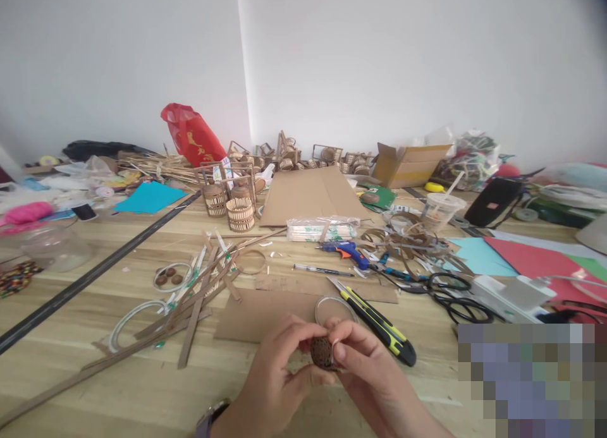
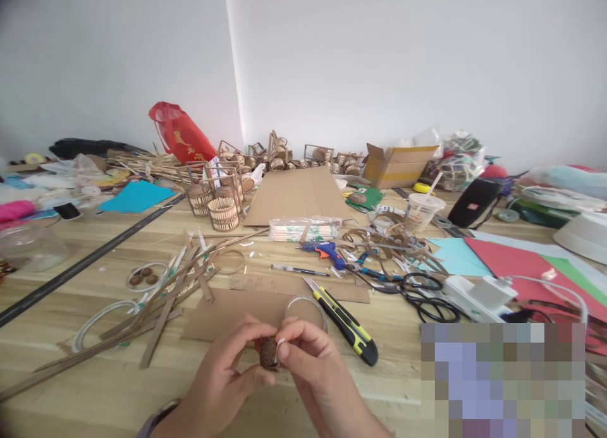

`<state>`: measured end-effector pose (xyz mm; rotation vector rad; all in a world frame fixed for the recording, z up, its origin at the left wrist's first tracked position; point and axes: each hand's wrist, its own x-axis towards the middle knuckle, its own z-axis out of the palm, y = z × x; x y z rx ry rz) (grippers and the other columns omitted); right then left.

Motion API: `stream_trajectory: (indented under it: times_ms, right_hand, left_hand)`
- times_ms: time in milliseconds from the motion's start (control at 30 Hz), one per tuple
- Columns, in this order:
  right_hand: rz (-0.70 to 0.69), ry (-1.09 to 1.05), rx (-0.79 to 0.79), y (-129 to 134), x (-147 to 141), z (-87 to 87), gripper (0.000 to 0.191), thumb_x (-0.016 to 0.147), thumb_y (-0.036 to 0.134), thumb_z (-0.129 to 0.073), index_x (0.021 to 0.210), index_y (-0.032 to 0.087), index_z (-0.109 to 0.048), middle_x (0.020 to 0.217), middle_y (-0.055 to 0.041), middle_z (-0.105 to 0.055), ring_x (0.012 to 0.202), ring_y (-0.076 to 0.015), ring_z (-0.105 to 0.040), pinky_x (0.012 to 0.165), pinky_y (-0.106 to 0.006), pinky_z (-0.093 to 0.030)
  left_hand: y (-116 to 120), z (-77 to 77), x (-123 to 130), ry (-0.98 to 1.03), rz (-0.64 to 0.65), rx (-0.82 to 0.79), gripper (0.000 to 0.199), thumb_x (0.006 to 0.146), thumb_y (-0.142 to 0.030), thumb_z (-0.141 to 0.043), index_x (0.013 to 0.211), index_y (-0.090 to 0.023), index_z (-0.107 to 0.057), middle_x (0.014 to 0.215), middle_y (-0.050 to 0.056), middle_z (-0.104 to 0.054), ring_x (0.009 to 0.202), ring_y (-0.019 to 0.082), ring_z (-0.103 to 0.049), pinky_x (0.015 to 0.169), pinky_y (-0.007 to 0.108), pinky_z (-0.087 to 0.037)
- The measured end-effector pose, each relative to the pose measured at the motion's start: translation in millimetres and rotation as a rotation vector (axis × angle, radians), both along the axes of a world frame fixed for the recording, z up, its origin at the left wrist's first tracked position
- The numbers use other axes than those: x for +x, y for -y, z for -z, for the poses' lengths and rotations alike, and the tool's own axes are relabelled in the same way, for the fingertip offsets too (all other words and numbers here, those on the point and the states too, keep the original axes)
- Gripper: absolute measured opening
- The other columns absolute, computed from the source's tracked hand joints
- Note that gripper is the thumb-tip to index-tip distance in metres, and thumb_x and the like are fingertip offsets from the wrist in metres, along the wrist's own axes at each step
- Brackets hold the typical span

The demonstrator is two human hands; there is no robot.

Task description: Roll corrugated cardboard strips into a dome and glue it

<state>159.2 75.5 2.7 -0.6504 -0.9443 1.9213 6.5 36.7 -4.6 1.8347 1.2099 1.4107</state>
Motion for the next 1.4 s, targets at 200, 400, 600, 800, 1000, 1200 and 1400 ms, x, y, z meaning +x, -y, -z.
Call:
stream_trajectory:
  times_ms: [200,400,600,800,1000,1200,1400]
  right_hand:
    - [0.030,0.118,0.267,-9,3,4.6,0.017,0.067,0.039,-0.083,0.075,0.027,-0.075,0.083,-0.0005,-0.055,0.073,-0.0140,-0.054,0.064,-0.024,-0.048]
    - [0.082,0.273,0.537,-16,9,6.8,0.044,0.069,0.052,-0.078,0.107,0.030,-0.070,0.092,-0.0036,-0.058,0.072,-0.0164,-0.058,0.065,-0.030,-0.052]
    - [0.369,0.372,0.887,-11,15,5.5,0.027,0.079,0.037,-0.075,0.103,0.032,-0.064,0.078,0.0016,-0.061,0.071,-0.0135,-0.060,0.067,-0.022,-0.052]
    - [0.331,0.456,1.063,-5,16,1.7,0.014,0.089,0.025,-0.064,0.100,0.031,-0.060,0.078,0.0023,-0.067,0.073,-0.0116,-0.065,0.069,-0.017,-0.054]
    - [0.363,0.531,1.051,-4,14,9.3,0.022,0.088,0.032,-0.066,0.108,0.031,-0.059,0.086,0.0010,-0.072,0.079,-0.0114,-0.071,0.074,-0.015,-0.056]
    - [0.387,0.557,1.056,-5,13,13.9,0.016,0.088,0.035,-0.065,0.103,0.030,-0.061,0.085,-0.0008,-0.072,0.080,-0.0137,-0.072,0.072,-0.018,-0.058]
    - [0.433,0.513,1.129,-4,10,14.9,0.008,0.091,0.026,-0.061,0.098,0.027,-0.060,0.084,-0.0035,-0.070,0.078,-0.0160,-0.070,0.068,-0.022,-0.058]
  left_hand:
    - [-1,4.2,2,0.167,0.043,-0.022,0.033,0.081,-0.049,-0.068,0.101,-0.023,-0.066,0.089,0.003,-0.063,0.080,0.017,-0.059,0.072,0.023,-0.046]
    - [2,7.5,2,0.233,0.036,0.025,0.028,0.078,-0.036,-0.076,0.104,-0.027,-0.067,0.092,0.002,-0.066,0.082,0.016,-0.061,0.074,0.021,-0.048]
    - [1,7.2,3,0.268,0.053,-0.024,0.029,0.075,-0.030,-0.079,0.101,-0.025,-0.069,0.088,0.002,-0.066,0.078,0.015,-0.062,0.071,0.019,-0.050]
    - [1,7.9,3,0.294,0.060,-0.005,0.029,0.075,-0.029,-0.079,0.102,-0.025,-0.068,0.087,0.002,-0.066,0.077,0.014,-0.062,0.071,0.019,-0.050]
    - [1,6.1,2,0.272,0.054,-0.016,0.026,0.076,-0.029,-0.078,0.099,-0.023,-0.069,0.085,0.003,-0.066,0.075,0.014,-0.062,0.069,0.020,-0.050]
    - [2,7.7,3,0.329,0.010,-0.118,0.034,0.074,-0.034,-0.079,0.104,-0.023,-0.068,0.085,0.003,-0.066,0.076,0.015,-0.063,0.069,0.021,-0.052]
    - [0,9.1,7,0.441,0.098,-0.078,0.017,0.077,-0.032,-0.077,0.078,-0.018,-0.066,0.078,0.001,-0.060,0.071,0.012,-0.060,0.063,0.017,-0.048]
